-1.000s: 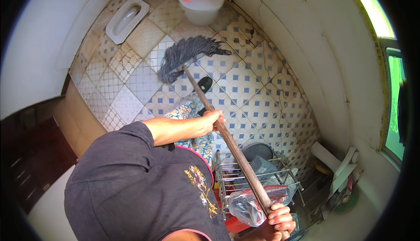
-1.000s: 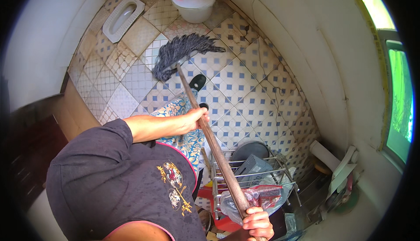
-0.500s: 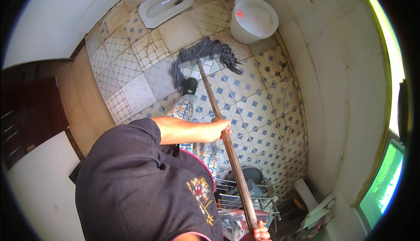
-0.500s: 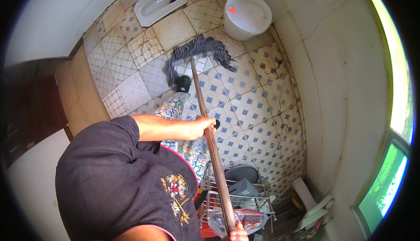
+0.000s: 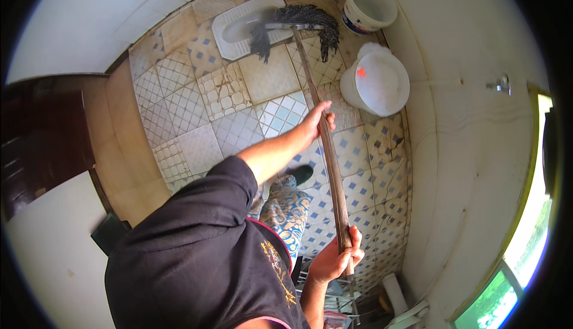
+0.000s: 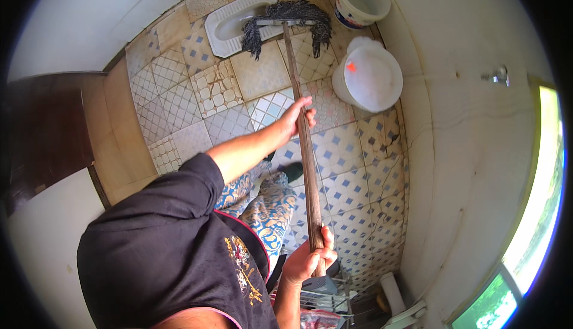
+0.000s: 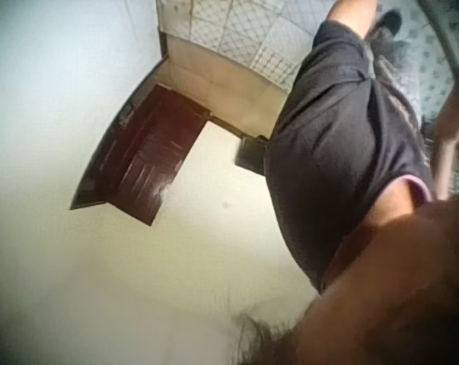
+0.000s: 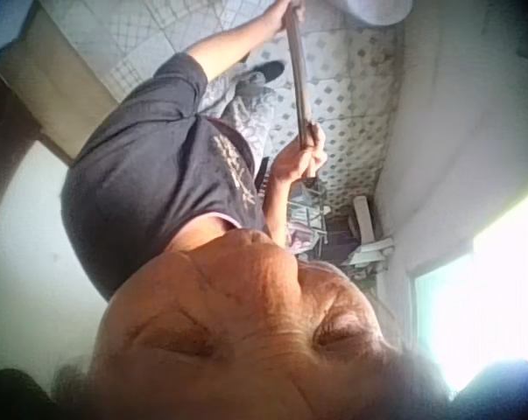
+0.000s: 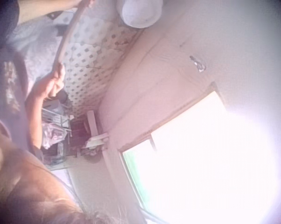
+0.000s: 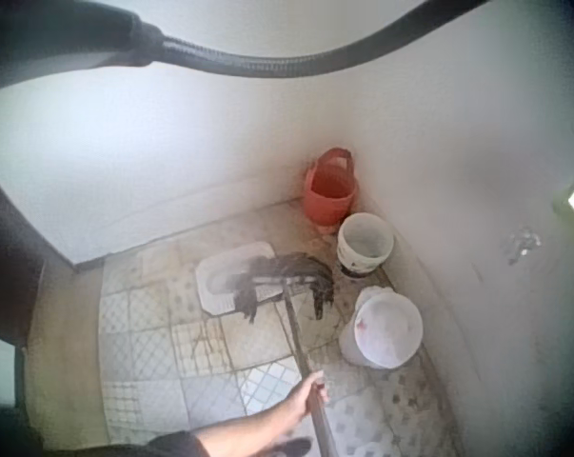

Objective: The person mops a tiled floor in a small bathroom area with a mop. They then fill a small orange bucket with water from a tap and pour it into a squat toilet.

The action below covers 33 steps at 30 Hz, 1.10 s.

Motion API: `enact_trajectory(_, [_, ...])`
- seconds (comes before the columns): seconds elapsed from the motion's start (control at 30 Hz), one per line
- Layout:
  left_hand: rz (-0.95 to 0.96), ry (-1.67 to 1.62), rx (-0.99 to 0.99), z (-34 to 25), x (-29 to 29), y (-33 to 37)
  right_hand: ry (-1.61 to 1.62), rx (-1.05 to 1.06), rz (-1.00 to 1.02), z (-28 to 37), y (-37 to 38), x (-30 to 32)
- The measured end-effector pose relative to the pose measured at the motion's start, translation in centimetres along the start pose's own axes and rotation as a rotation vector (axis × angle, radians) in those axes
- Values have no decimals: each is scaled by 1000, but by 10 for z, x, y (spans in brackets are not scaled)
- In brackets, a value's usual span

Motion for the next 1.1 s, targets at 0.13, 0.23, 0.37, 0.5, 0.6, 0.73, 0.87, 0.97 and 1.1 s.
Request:
enact_trajectory(0.13, [-29, 57, -54, -39, -19, 35, 32, -44, 79, -23, 37, -24])
enact_trajectory(0.23, [-142, 172, -190, -82, -29, 75, 51, -149, 56, -48, 75, -44])
enact_trajectory(0.37, [-302, 212, -252, -136, -52, 113, 90, -214, 5, -77, 127, -75])
enact_trajectory(0.5, [-352, 155, -254, -190, -86, 140, 72, -226, 72, -89, 183, -120])
enact_trajectory(0.6, [-392, 134, -295, -224, -97, 156, 58, -261, 91, -97, 210, -150])
enact_trajectory(0.73, [-394, 215, -288, -261, -105, 171, 38, -254, 111, -110, 230, -180])
enact_trajectory(0.87, [-372, 173, -282, -296, -116, 181, -13, -190, 194, -110, 248, -218])
enact_trajectory(0.97, [-233, 143, -356, -331, -127, 187, -67, -151, 199, -111, 253, -253])
enact_trajectory(1.1, [-286, 119, -331, -377, -121, 177, -161, -84, 265, -115, 241, -294])
Point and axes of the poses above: each hand's wrist, its own y-axis towards the middle knuckle, its own x-axis out of the back of the hand, z = x × y, the point moved 6 cm from there along y, towards the middle knuckle
